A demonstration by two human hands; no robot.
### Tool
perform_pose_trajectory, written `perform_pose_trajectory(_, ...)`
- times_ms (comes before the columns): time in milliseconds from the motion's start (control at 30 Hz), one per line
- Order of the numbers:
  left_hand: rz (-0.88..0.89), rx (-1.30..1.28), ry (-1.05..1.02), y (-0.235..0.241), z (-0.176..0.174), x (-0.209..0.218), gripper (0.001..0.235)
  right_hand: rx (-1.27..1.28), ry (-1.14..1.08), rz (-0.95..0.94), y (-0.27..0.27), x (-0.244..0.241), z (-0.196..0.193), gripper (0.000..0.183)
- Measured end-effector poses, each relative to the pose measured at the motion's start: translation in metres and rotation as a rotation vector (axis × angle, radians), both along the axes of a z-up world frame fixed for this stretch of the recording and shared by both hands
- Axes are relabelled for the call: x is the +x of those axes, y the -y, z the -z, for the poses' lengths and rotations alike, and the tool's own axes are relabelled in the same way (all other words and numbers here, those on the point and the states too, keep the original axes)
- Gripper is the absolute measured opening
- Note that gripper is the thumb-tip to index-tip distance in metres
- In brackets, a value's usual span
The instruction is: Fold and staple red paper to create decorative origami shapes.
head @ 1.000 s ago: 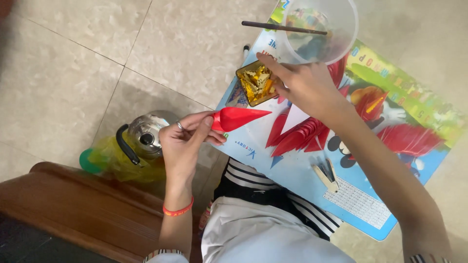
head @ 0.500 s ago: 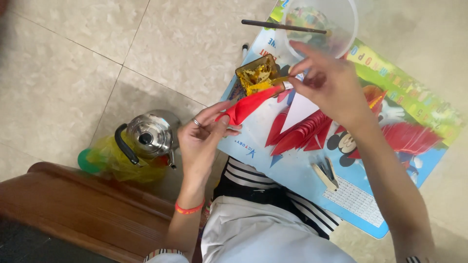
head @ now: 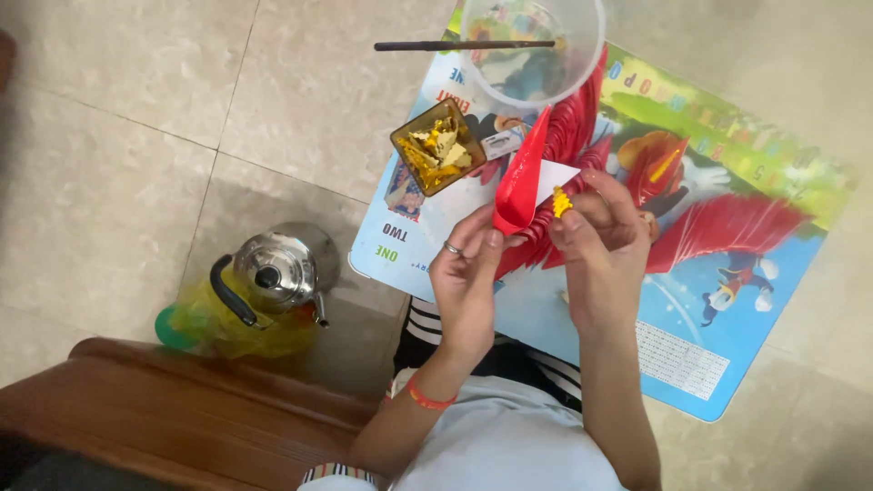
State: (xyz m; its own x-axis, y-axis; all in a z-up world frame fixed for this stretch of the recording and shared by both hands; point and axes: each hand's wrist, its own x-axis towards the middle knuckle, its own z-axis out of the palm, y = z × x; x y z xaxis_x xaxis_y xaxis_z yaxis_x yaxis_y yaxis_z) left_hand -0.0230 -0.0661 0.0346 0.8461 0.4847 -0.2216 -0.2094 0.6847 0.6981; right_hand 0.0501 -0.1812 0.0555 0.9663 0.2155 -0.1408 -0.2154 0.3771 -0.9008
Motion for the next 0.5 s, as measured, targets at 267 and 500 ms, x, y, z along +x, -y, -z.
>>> perform_pose_trajectory(267, 0.059, -0.005, 0.041, 0.026, 0.009, -0.004, 0.034, 0.079, -0.019, 0.031, -0.003, -0.008, -0.002, 0.041)
perform_pose_trajectory(500, 0.067, -0.031, 0.023, 0.028, 0.018, 0.000, 0.037, 0.140, -0.043, 0.071, 0.005, -0.015, -0.008, 0.044)
